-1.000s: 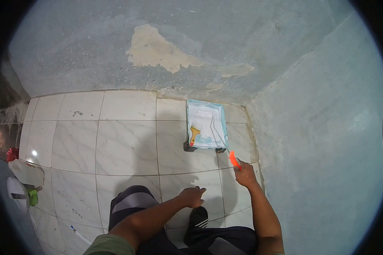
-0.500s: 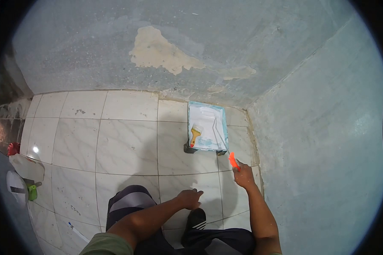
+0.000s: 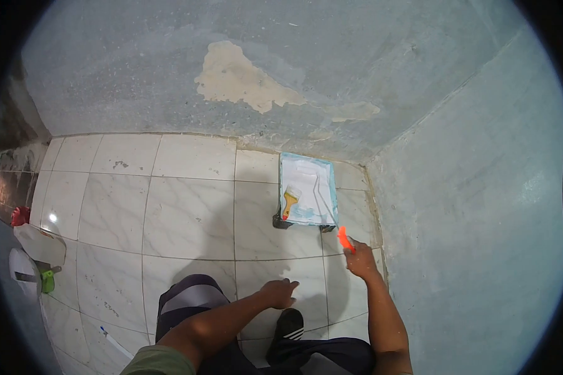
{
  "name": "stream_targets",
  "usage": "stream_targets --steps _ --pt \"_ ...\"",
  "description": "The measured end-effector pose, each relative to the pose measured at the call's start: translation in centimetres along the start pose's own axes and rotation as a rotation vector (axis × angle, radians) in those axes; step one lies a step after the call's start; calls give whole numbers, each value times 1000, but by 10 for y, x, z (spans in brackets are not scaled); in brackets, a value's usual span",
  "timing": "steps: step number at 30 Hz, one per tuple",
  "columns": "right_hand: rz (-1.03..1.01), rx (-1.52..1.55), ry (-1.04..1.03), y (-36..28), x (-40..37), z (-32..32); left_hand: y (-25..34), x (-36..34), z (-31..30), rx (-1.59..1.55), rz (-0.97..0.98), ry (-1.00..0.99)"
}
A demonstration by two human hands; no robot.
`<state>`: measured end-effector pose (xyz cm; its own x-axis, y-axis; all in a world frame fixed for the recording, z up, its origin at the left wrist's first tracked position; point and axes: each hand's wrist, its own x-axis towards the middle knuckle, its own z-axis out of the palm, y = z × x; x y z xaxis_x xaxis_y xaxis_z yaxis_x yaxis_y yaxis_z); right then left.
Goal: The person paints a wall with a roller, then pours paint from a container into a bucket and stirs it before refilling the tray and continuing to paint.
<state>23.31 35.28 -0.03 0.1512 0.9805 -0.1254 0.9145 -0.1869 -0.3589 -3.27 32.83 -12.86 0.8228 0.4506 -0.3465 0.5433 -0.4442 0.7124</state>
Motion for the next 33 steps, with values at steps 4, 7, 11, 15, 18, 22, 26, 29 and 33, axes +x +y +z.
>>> stream_targets --steps 4,7,11,15,18,22,26,29,33 --pt "-37 12 -86 -11 -10 -10 -15 9 -2 -84 -58 187" --pt "-55 -14 -22 4 -29 -26 -28 19 -2 -189 -104 320" --pt "12 14 -21 17 -16 -13 -35 55 -35 -175 -213 431" --pt "40 96 16 19 -15 19 -67 128 -64 -113 -386 535" --pt "147 98 -19 17 -44 17 -88 167 -83 22 -536 543" --pt "80 178 28 40 -48 8 -87 199 -103 201 -613 553" --pt "144 192 9 36 -32 22 -70 221 -120 477 -669 445" --pt "180 172 -59 42 -42 5 -76 237 -119 488 -735 372" --pt "76 172 63 65 -43 15 -87 250 -114 581 -725 401"
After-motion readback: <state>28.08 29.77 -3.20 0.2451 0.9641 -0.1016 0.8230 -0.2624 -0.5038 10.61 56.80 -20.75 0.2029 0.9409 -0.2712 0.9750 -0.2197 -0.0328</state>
